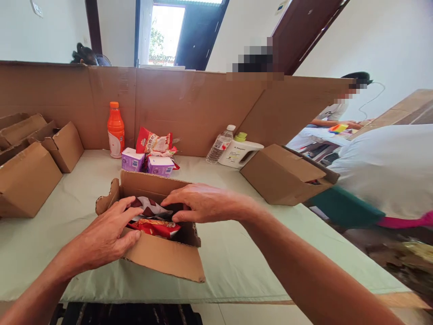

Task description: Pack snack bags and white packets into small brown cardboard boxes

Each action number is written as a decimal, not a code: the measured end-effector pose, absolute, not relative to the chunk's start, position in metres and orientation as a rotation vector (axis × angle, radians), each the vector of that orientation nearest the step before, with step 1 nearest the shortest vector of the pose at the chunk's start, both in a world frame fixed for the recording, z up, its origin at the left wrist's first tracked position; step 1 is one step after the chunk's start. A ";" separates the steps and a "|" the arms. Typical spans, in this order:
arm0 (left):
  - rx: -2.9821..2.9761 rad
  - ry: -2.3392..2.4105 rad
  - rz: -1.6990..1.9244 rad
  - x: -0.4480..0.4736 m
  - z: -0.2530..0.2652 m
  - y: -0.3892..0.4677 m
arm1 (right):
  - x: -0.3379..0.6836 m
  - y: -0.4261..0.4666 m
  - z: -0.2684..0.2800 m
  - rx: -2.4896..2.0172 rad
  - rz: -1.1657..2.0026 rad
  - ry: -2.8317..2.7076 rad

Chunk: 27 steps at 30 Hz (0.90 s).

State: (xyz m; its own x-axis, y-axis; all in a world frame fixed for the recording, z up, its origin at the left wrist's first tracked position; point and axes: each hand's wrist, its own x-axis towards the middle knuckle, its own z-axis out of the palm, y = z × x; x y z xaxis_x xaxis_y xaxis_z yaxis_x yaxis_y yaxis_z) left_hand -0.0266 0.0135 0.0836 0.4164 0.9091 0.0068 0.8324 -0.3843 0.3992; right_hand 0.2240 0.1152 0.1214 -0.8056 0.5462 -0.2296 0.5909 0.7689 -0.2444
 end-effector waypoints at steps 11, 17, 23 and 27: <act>2.358 1.714 0.069 -0.014 0.074 0.028 | 0.197 0.117 0.099 0.893 -0.308 2.823; 2.421 1.691 0.159 -0.016 0.068 0.027 | 0.224 0.121 0.083 1.007 -0.772 3.204; 2.498 1.629 0.444 -0.022 0.059 0.020 | 0.234 0.107 0.060 1.131 -0.900 3.594; 2.618 1.539 0.921 -0.033 0.060 -0.001 | 0.244 0.098 0.046 1.560 -0.944 3.706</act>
